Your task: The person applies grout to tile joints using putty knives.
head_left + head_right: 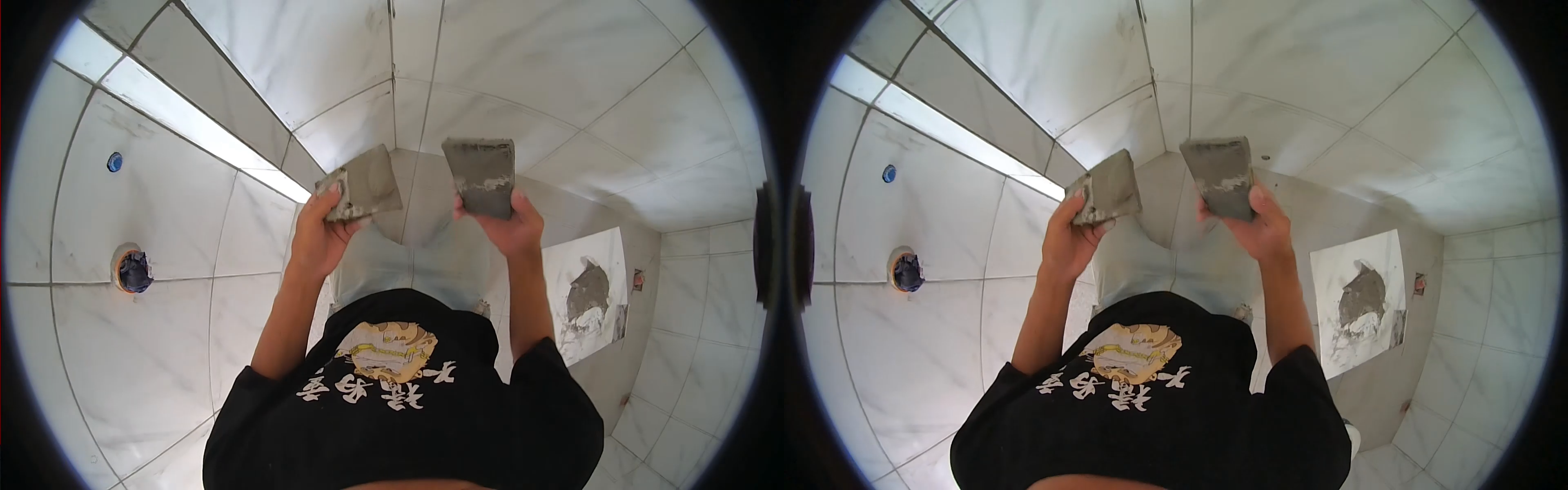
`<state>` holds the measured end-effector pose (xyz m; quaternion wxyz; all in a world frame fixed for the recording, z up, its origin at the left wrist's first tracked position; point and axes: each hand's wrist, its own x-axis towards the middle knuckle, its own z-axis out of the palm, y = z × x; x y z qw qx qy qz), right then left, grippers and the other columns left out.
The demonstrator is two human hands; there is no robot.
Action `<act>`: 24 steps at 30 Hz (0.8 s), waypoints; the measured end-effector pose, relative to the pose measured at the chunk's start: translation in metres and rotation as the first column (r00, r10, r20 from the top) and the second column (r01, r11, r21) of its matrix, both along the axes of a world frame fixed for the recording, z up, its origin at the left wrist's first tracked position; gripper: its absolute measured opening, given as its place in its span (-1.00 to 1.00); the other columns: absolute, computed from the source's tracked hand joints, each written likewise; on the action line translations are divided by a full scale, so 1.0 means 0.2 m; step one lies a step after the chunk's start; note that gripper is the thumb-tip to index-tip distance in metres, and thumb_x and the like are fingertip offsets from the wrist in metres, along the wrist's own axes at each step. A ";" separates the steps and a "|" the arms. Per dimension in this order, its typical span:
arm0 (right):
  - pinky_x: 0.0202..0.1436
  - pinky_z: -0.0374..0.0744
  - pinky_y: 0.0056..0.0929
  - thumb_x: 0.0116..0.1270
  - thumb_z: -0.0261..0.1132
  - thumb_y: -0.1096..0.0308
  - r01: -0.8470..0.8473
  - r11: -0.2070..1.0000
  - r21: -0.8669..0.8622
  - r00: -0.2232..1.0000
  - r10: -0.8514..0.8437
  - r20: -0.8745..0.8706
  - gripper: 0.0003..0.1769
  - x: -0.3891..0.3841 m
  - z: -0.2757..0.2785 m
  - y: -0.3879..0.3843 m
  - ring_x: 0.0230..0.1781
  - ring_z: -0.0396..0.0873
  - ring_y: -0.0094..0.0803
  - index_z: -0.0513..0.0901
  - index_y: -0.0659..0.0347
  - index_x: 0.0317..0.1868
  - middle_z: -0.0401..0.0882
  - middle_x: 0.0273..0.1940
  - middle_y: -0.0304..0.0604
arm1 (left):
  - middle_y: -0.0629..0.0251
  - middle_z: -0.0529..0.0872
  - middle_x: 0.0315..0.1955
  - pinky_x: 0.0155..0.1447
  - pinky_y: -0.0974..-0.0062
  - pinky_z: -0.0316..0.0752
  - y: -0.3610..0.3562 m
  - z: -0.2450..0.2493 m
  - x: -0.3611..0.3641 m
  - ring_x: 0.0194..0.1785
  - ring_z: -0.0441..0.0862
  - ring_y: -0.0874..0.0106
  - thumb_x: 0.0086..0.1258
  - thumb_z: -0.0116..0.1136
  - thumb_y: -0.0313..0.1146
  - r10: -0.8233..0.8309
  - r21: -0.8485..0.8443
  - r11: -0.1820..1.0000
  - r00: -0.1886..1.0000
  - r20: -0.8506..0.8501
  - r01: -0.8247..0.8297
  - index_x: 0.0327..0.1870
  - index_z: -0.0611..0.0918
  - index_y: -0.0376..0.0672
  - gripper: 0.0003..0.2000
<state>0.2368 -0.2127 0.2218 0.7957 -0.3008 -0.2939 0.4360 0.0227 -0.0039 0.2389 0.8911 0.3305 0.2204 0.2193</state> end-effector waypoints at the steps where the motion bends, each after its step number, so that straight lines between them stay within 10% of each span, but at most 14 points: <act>1: 0.07 0.56 -0.03 0.45 -0.03 -0.09 0.003 1.000 -0.010 1.000 -0.003 -0.012 -0.22 0.00 0.06 0.01 0.05 0.59 -0.06 0.29 0.47 0.39 0.52 0.17 0.20 | 0.14 0.69 0.04 -0.04 0.45 0.75 0.03 -0.01 0.01 -0.03 0.74 0.39 0.56 -0.04 -0.28 -0.026 0.032 0.999 1.000 -0.009 0.027 0.22 0.47 -0.35 -0.64; 4: 0.00 0.59 0.00 0.44 -0.06 -0.24 0.084 0.982 -0.172 0.893 0.002 0.449 -0.13 0.02 0.19 0.01 -0.03 0.62 0.06 0.28 0.43 0.40 0.54 0.14 0.28 | 0.16 0.70 0.03 -0.05 0.46 0.75 0.05 0.00 0.01 -0.06 0.75 0.40 0.57 -0.04 -0.26 -0.054 0.076 0.996 0.998 -0.023 0.056 0.24 0.46 -0.34 -0.63; 6: -0.06 0.64 -0.02 0.47 -0.09 -0.23 -0.259 0.953 -0.156 0.954 0.278 0.116 -0.16 0.05 0.19 0.01 -0.11 0.65 0.08 0.29 0.39 0.40 0.57 0.10 0.31 | 0.17 0.70 0.02 -0.06 0.49 0.75 0.03 0.09 0.03 -0.06 0.74 0.43 0.57 -0.03 -0.26 0.033 0.201 0.979 0.996 -0.080 -0.017 0.24 0.46 -0.35 -0.62; 12: -0.17 0.67 0.05 0.50 -0.18 -0.21 -0.313 0.940 -0.139 0.852 0.213 -0.479 -0.21 -0.20 0.17 -0.01 -0.19 0.67 0.16 0.31 0.32 0.41 0.54 0.08 0.44 | 0.20 0.69 0.02 0.07 0.41 0.72 0.03 0.00 0.01 0.02 0.71 0.40 0.55 0.07 -0.34 0.093 0.168 0.982 0.994 -0.051 -0.084 0.19 0.48 -0.27 -0.70; 22: -0.51 0.59 -0.19 0.51 -0.18 -0.19 -0.468 0.879 -0.089 0.701 0.308 -0.644 -0.26 -0.32 0.09 -0.03 -0.42 0.63 -0.13 0.39 0.32 0.30 0.61 -0.14 0.35 | 0.19 0.62 0.15 0.21 0.32 0.64 0.00 -0.10 0.04 0.16 0.64 0.37 0.57 0.05 -0.37 0.105 0.070 0.992 0.993 0.052 -0.109 0.23 0.46 -0.21 -0.71; 24: -0.56 0.54 -0.33 0.50 -0.14 -0.20 -0.438 0.836 -0.330 0.821 0.222 -0.527 -0.26 -0.31 0.13 -0.01 -0.49 0.58 -0.19 0.43 0.33 0.28 0.62 -0.22 0.20 | 0.20 0.64 0.12 0.17 0.33 0.66 -0.01 -0.09 0.06 0.12 0.66 0.38 0.57 0.05 -0.37 0.104 0.087 0.991 0.994 0.030 -0.107 0.23 0.47 -0.22 -0.71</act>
